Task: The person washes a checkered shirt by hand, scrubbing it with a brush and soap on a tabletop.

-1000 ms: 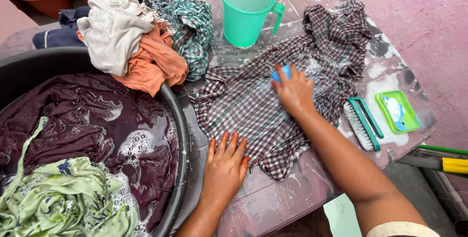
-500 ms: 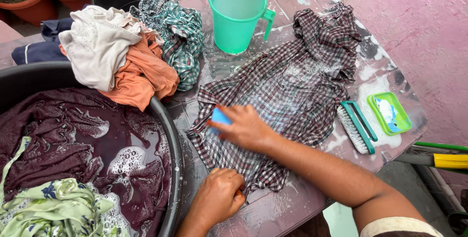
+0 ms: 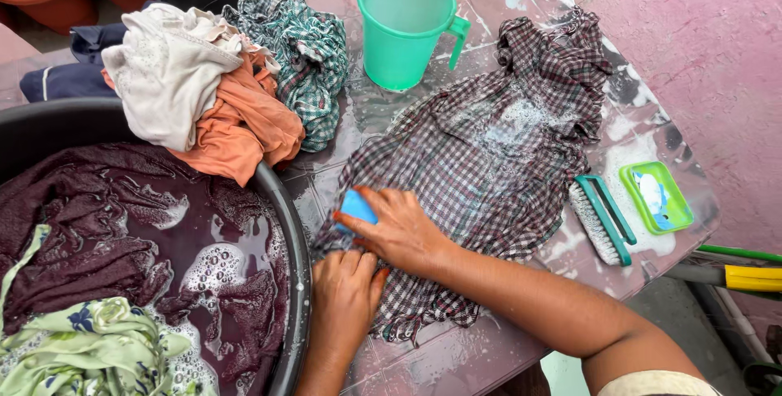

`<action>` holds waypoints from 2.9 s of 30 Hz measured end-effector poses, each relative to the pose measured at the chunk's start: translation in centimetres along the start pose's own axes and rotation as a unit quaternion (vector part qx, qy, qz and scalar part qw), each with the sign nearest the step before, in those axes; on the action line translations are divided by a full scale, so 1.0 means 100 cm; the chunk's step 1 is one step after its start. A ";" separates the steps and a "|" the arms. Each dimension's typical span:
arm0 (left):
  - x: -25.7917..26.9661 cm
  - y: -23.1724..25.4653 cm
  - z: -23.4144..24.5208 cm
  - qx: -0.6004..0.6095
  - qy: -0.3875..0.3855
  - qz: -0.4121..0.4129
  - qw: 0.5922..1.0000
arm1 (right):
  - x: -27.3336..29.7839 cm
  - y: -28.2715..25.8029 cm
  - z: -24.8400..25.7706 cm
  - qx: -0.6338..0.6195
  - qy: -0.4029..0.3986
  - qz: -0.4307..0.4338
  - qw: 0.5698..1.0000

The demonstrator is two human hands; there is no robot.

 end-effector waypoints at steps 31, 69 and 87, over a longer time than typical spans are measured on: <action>0.034 -0.022 -0.040 0.083 -0.118 0.037 0.989 | -0.013 0.192 -0.001 0.077 -0.049 -0.324 0.942; -0.157 -0.052 -0.147 -0.089 -0.135 -0.071 0.984 | 0.121 0.299 0.003 -0.385 0.174 -0.492 0.762; 0.007 -0.016 -0.048 -0.147 -0.256 -0.023 0.955 | 0.034 0.200 0.034 -0.012 -0.217 -0.399 0.891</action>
Point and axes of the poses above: each hand's wrist, its own x-axis away from the middle knuckle, its own z-axis out of the back of the hand, y = z × x, the point moved 8 cm from there along -x, towards the middle knuckle, and after that the axes turned 4 degrees about y, right-handed, at the moved point
